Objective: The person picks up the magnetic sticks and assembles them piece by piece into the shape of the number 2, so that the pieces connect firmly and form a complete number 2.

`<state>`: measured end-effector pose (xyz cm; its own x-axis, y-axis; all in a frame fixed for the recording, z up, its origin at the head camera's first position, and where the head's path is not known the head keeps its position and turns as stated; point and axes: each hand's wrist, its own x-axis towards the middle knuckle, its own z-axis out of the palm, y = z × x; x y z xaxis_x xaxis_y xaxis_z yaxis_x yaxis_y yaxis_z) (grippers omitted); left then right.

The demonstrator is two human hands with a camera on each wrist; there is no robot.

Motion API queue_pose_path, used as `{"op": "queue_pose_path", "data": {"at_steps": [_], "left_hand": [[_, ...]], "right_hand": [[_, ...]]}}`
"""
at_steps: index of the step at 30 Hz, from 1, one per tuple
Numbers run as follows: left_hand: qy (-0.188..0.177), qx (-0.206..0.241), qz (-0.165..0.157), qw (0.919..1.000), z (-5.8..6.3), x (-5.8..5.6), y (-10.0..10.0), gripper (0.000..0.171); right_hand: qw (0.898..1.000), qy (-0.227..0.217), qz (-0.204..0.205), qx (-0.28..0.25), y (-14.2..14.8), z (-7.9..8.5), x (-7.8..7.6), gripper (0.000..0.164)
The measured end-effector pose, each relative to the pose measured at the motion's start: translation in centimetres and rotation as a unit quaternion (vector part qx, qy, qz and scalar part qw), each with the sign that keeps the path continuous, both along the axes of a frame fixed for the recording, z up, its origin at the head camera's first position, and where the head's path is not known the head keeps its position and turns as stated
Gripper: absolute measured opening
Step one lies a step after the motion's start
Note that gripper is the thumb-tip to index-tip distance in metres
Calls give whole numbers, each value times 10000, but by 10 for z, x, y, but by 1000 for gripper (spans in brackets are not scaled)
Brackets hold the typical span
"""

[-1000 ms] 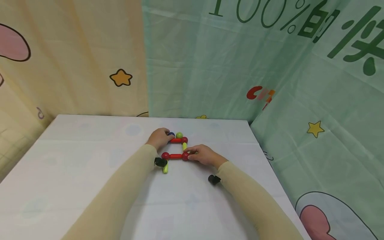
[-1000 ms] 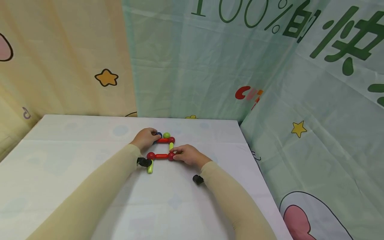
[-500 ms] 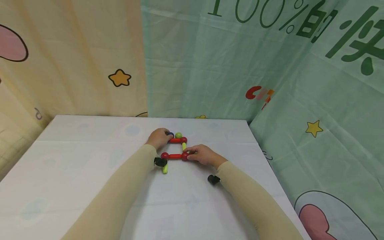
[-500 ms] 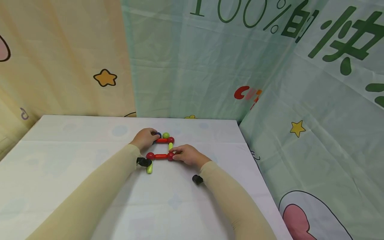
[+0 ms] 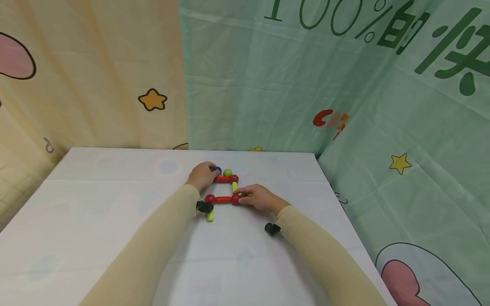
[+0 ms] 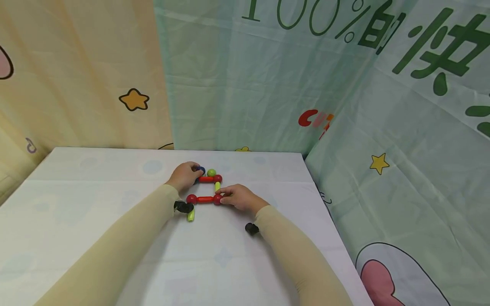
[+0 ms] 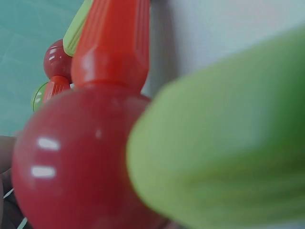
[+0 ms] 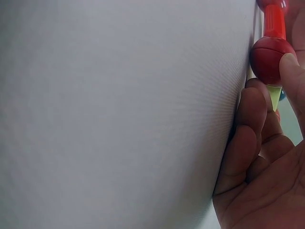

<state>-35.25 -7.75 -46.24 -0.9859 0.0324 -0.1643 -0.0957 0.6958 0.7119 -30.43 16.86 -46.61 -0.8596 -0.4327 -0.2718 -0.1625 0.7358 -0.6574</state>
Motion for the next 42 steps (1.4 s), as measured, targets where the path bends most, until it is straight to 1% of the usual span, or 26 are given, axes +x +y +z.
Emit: {"op": "queue_pose_path", "data": {"at_steps": [4,7,12,18,23,31,34,38,42], "left_hand": [[157,87,155,9997,2,4,-4,46],[219,255,252,9991,3,5,-10,46],[301,546,297,9976,5,6,-22,47],[456,570,237,9970,9,8,-37,49],[484,602,166,9969,11,13,-48,49],[420,482,49,9979,5,17,-71,49],[385,439,2,9983,3,18,-81,49],[274,379,-142,9988,2,21,-92,52],[160,333,-241,9990,1,24,-101,51]], "right_hand": [[10000,2,-15,36,-2,1,1,32],[9999,-46,-70,62,-4,1,1,33],[9998,-126,-138,101,-5,2,2,33],[9998,-60,-99,143,-4,2,3,33],[9998,-39,-111,153,-3,3,3,34],[9998,21,-80,179,0,2,2,33],[9998,-26,-110,132,0,1,1,33],[9999,-31,-110,99,0,0,1,33],[9999,67,-66,105,-1,0,2,33]]}}
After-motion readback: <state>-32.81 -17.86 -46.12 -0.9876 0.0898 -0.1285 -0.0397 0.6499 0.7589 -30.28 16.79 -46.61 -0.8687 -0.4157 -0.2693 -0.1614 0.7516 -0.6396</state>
